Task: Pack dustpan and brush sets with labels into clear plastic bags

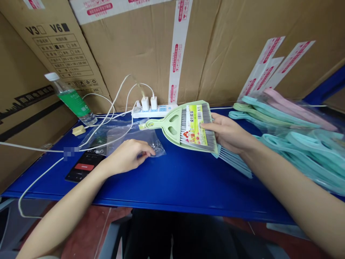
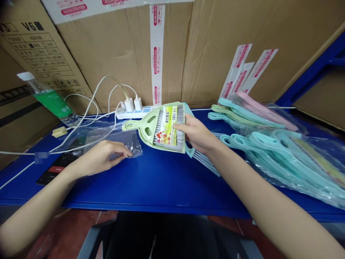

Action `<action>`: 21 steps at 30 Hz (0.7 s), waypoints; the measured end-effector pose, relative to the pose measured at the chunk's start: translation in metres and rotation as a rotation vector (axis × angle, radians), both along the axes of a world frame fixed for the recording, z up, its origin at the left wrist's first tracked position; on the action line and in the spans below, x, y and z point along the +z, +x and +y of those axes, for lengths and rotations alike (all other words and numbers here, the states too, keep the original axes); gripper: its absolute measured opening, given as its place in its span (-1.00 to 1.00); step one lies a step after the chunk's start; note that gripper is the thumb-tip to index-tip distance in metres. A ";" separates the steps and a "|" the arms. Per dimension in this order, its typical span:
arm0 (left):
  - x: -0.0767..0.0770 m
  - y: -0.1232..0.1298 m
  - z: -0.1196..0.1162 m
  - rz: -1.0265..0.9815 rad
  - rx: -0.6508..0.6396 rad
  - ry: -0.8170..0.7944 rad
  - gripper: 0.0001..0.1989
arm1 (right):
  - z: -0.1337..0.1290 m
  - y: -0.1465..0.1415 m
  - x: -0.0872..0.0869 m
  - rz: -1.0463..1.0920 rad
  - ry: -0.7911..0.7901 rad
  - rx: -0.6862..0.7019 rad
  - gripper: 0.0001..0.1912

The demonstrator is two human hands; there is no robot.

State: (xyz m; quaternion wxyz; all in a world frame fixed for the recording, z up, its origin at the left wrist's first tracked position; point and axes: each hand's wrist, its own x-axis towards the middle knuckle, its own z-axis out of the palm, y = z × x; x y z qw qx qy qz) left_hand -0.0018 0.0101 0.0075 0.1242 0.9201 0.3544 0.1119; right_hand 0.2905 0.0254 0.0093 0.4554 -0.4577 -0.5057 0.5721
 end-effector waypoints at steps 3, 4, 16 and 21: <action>0.006 0.000 -0.004 -0.035 -0.146 -0.131 -0.73 | 0.002 0.002 -0.001 -0.021 0.037 0.002 -0.67; 0.009 -0.001 -0.006 -0.036 -0.186 -0.173 -0.72 | 0.003 0.003 -0.001 -0.031 0.047 0.007 -0.63; 0.041 -0.026 -0.010 0.110 -0.310 -0.463 -0.67 | 0.000 0.006 0.007 -0.092 0.000 0.032 -0.50; 0.038 -0.021 -0.008 0.060 -0.236 -0.428 -0.68 | -0.003 0.008 0.015 -0.109 -0.046 0.020 -0.57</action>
